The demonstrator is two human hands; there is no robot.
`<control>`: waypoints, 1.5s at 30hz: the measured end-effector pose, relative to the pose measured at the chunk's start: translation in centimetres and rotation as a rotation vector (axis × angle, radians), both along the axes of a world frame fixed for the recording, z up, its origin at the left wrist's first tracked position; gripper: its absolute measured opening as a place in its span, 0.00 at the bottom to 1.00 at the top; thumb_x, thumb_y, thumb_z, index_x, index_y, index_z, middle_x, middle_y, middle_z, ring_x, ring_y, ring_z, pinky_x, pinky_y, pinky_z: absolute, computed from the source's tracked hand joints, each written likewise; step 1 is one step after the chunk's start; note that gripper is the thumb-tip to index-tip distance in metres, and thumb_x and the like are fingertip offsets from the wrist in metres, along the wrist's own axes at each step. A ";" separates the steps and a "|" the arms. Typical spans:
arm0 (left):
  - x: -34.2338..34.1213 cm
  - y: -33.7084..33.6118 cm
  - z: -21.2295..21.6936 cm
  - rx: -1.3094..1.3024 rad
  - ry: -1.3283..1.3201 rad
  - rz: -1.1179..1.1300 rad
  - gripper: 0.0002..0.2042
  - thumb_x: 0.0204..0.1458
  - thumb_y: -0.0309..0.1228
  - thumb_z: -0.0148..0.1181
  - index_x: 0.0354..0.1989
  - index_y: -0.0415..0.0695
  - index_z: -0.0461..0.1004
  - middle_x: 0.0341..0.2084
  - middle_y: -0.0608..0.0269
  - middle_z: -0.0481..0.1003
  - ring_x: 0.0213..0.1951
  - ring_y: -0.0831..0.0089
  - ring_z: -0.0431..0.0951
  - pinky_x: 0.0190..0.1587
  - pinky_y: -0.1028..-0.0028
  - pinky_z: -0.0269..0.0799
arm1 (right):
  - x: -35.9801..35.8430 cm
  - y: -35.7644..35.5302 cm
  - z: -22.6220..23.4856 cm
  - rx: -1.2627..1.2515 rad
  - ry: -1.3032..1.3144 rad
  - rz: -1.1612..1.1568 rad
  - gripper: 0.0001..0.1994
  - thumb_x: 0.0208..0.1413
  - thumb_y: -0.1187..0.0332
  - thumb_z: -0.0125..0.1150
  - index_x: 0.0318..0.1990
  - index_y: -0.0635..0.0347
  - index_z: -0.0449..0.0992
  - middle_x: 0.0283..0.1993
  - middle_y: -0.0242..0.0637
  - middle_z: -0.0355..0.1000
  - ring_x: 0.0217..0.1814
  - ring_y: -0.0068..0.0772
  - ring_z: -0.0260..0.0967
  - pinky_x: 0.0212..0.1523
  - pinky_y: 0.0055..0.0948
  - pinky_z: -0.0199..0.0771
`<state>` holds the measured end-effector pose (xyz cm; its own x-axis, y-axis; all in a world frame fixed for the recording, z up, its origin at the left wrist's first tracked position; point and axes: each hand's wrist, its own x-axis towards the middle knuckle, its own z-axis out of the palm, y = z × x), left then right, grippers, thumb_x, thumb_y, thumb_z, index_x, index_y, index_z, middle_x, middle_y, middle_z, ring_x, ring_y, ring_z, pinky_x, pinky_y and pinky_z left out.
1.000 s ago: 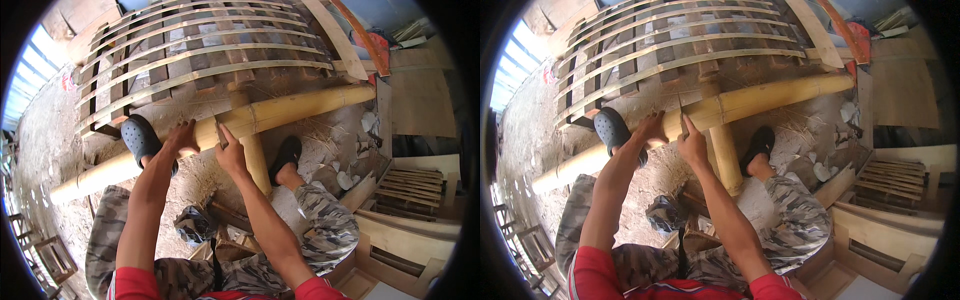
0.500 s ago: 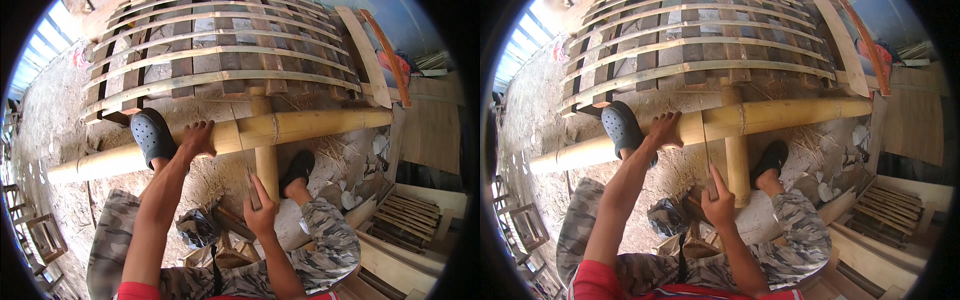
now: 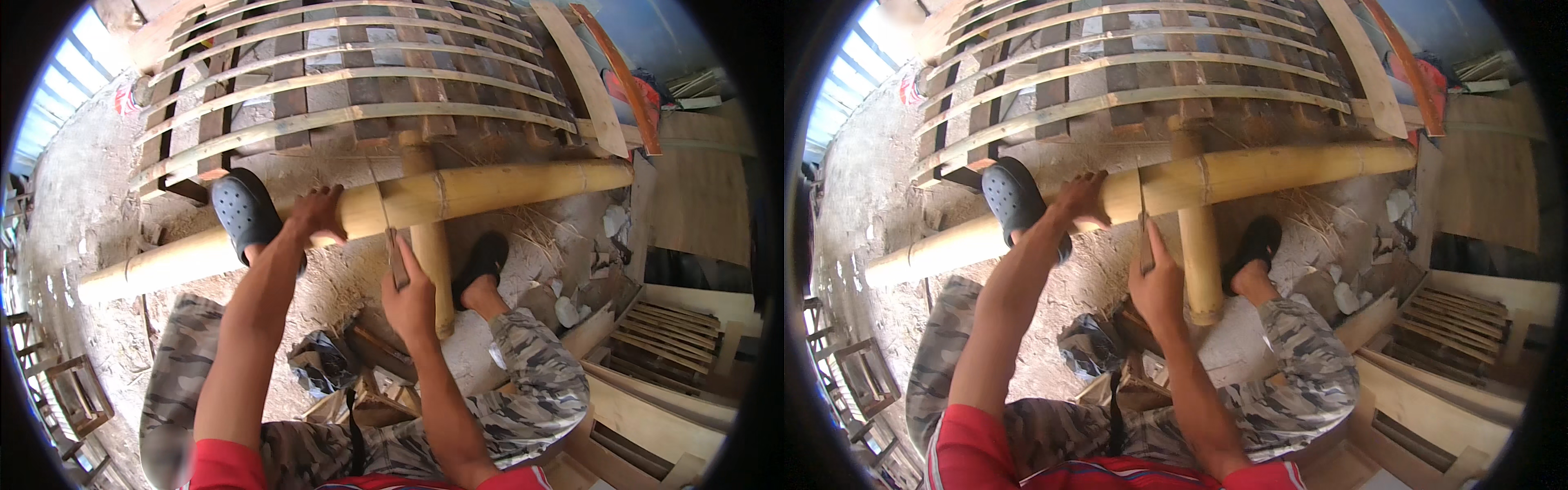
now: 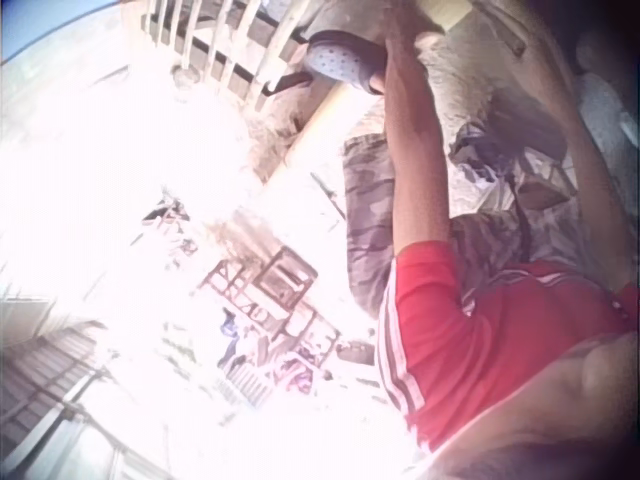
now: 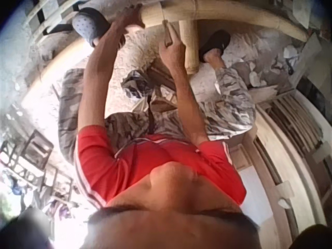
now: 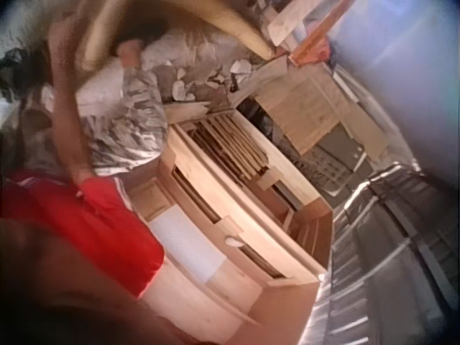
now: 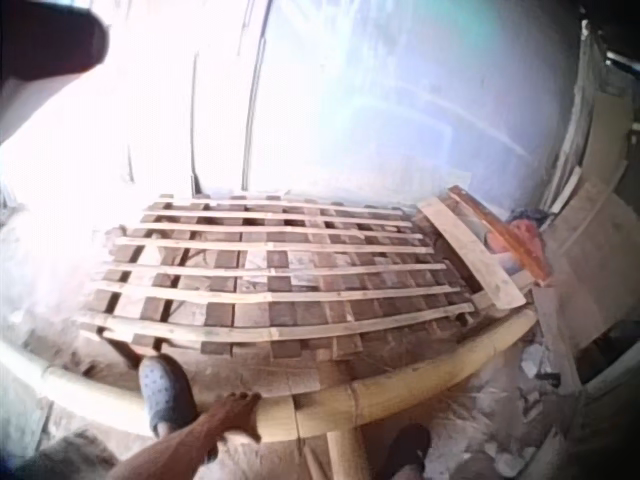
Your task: The person sits on the floor and uses a knife to carve and smooth a bamboo pole held between their legs. They repeatedly scrape the surface of the pole with the blade, producing wood shavings.
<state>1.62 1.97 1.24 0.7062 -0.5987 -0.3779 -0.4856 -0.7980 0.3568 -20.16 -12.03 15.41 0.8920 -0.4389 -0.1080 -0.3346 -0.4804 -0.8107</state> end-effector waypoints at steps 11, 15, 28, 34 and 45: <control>-1.6 -0.1 -0.8 -0.030 -0.141 0.039 0.59 0.20 0.51 0.84 0.69 0.53 0.61 0.60 0.50 0.73 0.62 0.48 0.73 0.58 0.44 0.68 | -9.2 0.3 6.8 0.087 0.036 0.024 0.27 0.59 0.79 0.57 0.69 0.66 0.69 0.59 0.56 0.77 0.64 0.45 0.76 0.61 0.34 0.73; -2.1 -1.1 -1.2 -0.057 -0.154 0.026 0.58 0.21 0.50 0.84 0.68 0.52 0.62 0.59 0.49 0.73 0.61 0.47 0.73 0.58 0.44 0.68 | 4.1 -3.8 -2.5 0.096 -0.006 0.027 0.27 0.59 0.76 0.57 0.69 0.62 0.69 0.58 0.57 0.77 0.63 0.50 0.76 0.60 0.36 0.74; -2.5 -0.1 -0.4 -0.041 -0.147 0.019 0.56 0.23 0.50 0.82 0.69 0.52 0.61 0.60 0.48 0.71 0.63 0.46 0.71 0.60 0.44 0.69 | -8.6 1.4 4.2 0.082 -0.038 -0.023 0.28 0.59 0.79 0.57 0.68 0.65 0.70 0.62 0.58 0.75 0.66 0.53 0.73 0.65 0.36 0.70; -4.2 -1.5 -1.6 -0.048 -0.234 0.060 0.57 0.23 0.47 0.83 0.69 0.52 0.60 0.60 0.48 0.71 0.61 0.46 0.72 0.60 0.47 0.67 | 0.9 -1.3 -4.1 0.012 -0.044 -0.009 0.30 0.57 0.74 0.57 0.70 0.59 0.69 0.54 0.63 0.77 0.58 0.63 0.75 0.57 0.47 0.77; -8.0 0.0 -1.9 -0.044 -0.478 0.073 0.55 0.25 0.45 0.81 0.70 0.51 0.60 0.61 0.54 0.69 0.63 0.55 0.69 0.62 0.43 0.62 | -0.5 -1.2 -4.5 0.062 -0.046 0.001 0.30 0.58 0.73 0.58 0.70 0.59 0.68 0.60 0.58 0.75 0.63 0.54 0.75 0.60 0.39 0.74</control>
